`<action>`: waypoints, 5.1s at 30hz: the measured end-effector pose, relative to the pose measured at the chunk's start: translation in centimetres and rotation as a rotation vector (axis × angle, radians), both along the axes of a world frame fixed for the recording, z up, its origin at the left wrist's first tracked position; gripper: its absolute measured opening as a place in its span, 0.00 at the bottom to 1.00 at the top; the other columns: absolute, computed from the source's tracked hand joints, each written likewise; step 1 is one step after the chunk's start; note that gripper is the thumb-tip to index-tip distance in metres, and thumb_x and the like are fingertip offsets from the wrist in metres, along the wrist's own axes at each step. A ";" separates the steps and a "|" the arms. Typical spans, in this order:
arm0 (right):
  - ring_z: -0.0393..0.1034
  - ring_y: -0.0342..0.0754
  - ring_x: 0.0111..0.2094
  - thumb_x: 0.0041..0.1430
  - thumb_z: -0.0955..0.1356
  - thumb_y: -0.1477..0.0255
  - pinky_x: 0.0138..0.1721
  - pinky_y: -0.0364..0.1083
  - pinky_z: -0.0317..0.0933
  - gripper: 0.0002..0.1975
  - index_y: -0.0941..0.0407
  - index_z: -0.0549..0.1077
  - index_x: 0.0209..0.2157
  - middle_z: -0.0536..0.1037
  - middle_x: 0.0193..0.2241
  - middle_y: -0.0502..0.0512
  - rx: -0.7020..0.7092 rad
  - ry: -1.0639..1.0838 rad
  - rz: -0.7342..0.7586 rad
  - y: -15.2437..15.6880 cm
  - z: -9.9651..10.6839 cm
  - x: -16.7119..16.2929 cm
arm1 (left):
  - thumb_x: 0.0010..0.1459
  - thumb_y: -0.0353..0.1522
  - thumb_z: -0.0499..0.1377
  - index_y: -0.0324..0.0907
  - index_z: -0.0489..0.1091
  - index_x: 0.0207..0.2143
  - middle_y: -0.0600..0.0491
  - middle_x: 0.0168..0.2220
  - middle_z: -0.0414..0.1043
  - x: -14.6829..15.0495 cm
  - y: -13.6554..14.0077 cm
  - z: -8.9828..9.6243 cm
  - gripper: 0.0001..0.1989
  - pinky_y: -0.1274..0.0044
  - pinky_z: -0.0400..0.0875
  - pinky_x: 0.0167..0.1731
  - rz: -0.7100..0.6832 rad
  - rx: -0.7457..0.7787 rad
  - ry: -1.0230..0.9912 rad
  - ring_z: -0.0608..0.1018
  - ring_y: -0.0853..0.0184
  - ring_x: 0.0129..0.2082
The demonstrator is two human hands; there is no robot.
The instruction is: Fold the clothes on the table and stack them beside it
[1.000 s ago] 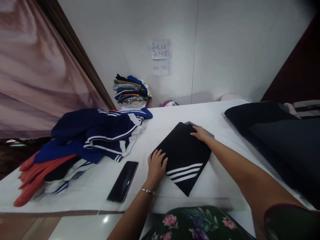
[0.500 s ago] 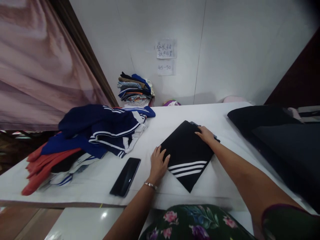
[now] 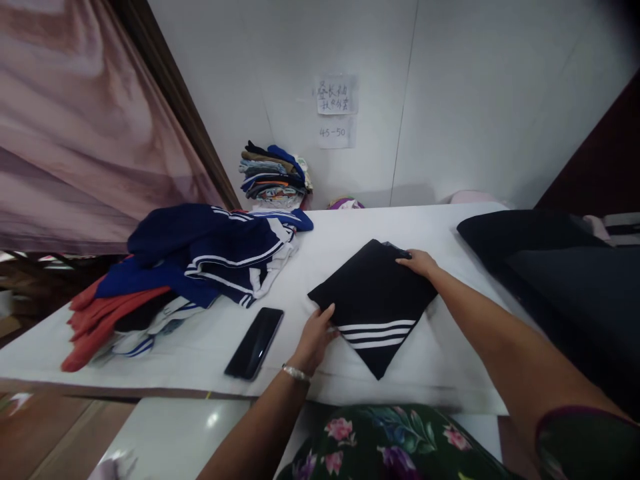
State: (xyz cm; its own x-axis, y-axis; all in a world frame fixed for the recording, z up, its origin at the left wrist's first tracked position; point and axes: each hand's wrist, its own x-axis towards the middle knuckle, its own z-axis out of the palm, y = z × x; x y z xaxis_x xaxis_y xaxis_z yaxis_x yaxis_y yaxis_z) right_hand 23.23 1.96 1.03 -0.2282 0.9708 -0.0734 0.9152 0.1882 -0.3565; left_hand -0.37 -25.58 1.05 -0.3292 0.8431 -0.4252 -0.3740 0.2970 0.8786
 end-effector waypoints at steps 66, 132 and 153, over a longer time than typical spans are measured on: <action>0.73 0.47 0.36 0.58 0.65 0.57 0.36 0.42 0.64 0.20 0.58 0.75 0.44 0.79 0.37 0.56 0.023 0.080 0.071 6.1 1.0 2.1 | 0.60 0.31 0.52 0.41 0.74 0.40 0.47 0.40 0.75 -4.8 13.3 -4.0 0.12 0.69 0.67 0.48 -0.025 0.189 1.312 0.75 0.61 0.43; 0.46 0.57 0.66 0.57 0.63 0.73 0.61 0.61 0.49 0.24 0.49 0.70 0.55 0.61 0.63 0.53 0.373 0.138 0.369 -14.9 -3.8 15.2 | 0.53 0.41 0.62 0.44 0.64 0.57 0.43 0.63 0.59 2.3 -0.6 -1.6 0.30 0.57 0.50 0.61 -0.655 0.408 1.556 0.59 0.53 0.63; 0.50 0.53 0.65 0.49 0.61 0.79 0.64 0.58 0.48 0.32 0.49 0.68 0.57 0.60 0.63 0.50 0.342 0.442 0.189 -14.1 -7.8 14.8 | 0.59 0.40 0.55 0.44 0.64 0.57 0.46 0.66 0.53 0.5 -0.6 -2.9 0.24 0.62 0.55 0.62 -0.441 0.333 1.180 0.55 0.58 0.66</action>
State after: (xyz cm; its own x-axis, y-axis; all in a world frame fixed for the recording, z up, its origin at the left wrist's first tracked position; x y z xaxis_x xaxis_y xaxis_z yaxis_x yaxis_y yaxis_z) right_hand 38.06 -12.10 -6.72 -0.3373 0.8619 0.3786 0.6327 0.5054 -0.5868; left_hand 0.11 -26.20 -1.87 -0.0284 0.9836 0.1781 0.7416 -0.0987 0.6635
